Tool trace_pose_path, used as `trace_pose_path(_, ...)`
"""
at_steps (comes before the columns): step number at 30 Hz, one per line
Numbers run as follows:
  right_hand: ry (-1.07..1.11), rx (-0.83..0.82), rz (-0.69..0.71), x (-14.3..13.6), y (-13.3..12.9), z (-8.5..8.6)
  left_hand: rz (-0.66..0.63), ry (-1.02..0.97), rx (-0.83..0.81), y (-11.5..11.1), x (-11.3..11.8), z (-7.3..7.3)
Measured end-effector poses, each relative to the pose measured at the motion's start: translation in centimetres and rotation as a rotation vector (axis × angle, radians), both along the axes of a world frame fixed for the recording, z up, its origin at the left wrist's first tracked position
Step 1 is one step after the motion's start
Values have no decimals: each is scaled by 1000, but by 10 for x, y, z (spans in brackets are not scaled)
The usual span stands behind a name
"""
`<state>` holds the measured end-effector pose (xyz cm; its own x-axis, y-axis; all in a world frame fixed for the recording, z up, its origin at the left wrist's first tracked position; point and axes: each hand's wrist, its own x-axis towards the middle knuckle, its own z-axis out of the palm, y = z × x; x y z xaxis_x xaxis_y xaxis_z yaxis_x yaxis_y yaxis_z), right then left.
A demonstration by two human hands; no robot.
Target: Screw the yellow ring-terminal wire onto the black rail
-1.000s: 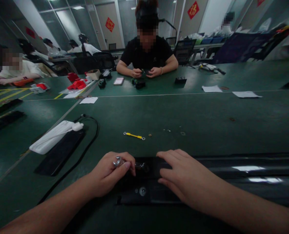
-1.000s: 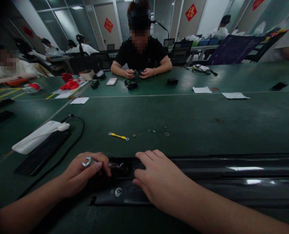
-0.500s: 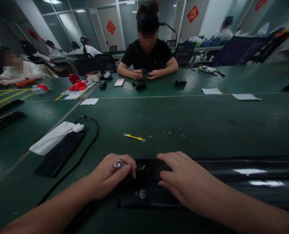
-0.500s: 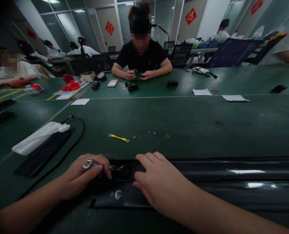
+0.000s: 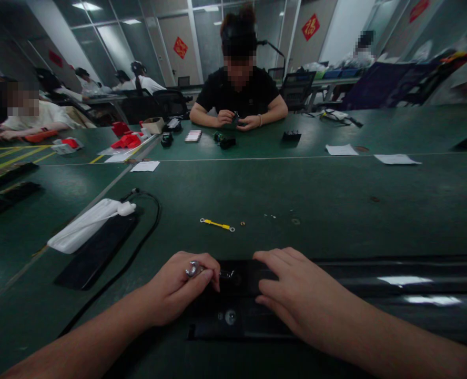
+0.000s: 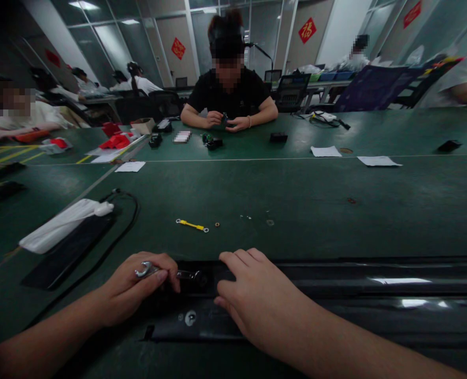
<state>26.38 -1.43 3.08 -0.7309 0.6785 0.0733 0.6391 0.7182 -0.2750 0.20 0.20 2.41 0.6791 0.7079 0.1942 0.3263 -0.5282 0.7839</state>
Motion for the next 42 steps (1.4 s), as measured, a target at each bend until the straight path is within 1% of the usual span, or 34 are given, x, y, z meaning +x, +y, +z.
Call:
trace_pose_path(6, 2, -8, -18, 0, 0, 0, 7, -8, 15, 0, 1, 0)
trace_pose_path(14, 0, -24, -28, -1, -1, 2, 15, 33, 27, -2, -2, -1)
trace_pose_path(19, -9, -35, -36, 0, -1, 0, 4, -2, 30, 0, -1, -2)
trace_pose_path(23, -8, -25, -35, 0, -1, -3, -4, 18, 22, -1, -1, -2)
trace_pose_path(32, 7, -23, -29, 0, -1, -1, 0, 51, 37, -3, -5, -4)
trace_pose_path(36, 12, -17, -46, 0, -1, -3, -2, 47, 45, -4, -4, -4)
trace_pose_path(42, 14, 10, -22, 1, 1, -7, 66, 72, 54, -6, -2, -6)
